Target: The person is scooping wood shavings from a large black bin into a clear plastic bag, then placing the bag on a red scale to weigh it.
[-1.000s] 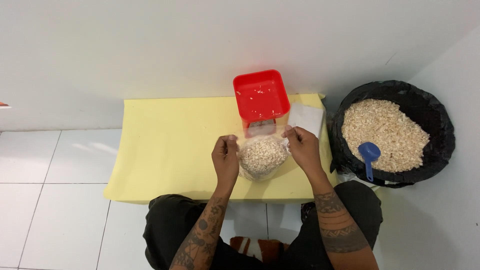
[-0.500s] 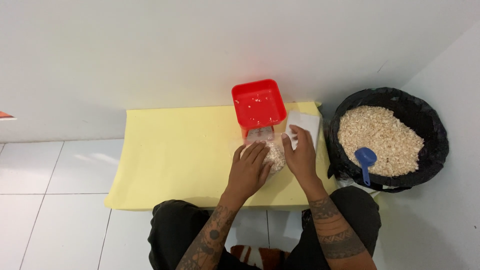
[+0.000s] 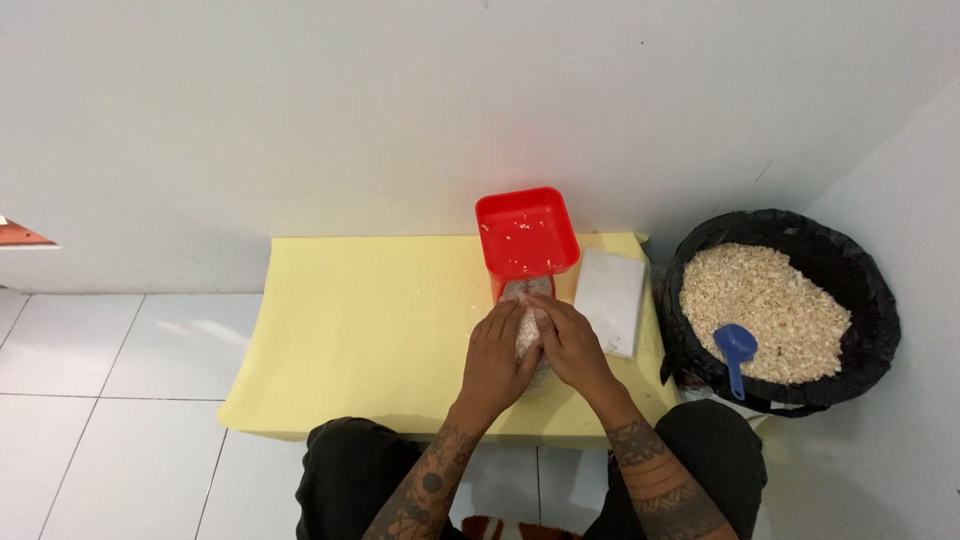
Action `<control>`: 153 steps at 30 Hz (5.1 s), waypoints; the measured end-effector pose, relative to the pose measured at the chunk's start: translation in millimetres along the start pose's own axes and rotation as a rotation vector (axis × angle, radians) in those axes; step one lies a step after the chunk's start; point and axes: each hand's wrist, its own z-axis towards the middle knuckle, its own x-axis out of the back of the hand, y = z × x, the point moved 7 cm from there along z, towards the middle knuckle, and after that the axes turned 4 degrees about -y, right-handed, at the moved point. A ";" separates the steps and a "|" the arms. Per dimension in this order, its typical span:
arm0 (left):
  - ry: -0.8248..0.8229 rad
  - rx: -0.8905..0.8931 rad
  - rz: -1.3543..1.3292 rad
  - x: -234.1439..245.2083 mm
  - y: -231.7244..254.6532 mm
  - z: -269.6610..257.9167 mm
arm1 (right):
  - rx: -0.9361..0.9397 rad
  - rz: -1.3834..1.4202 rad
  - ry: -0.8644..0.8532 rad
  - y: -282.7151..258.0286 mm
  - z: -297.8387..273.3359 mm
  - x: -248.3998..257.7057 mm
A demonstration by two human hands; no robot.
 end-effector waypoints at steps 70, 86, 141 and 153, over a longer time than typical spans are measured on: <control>0.552 0.438 -0.917 -78.4 -47.6 -49.9 | -0.435 0.873 0.807 142.6 -39.7 -16.8; 0.412 0.381 -1.056 -90.2 -47.0 -54.5 | -0.911 1.016 0.572 123.7 -69.1 -87.7; 0.209 0.309 -1.341 -24.8 -122.0 175.2 | -0.345 0.454 0.312 20.1 92.5 32.5; 0.237 0.153 -1.090 17.4 -98.7 147.7 | -0.265 0.458 0.311 31.3 85.0 52.1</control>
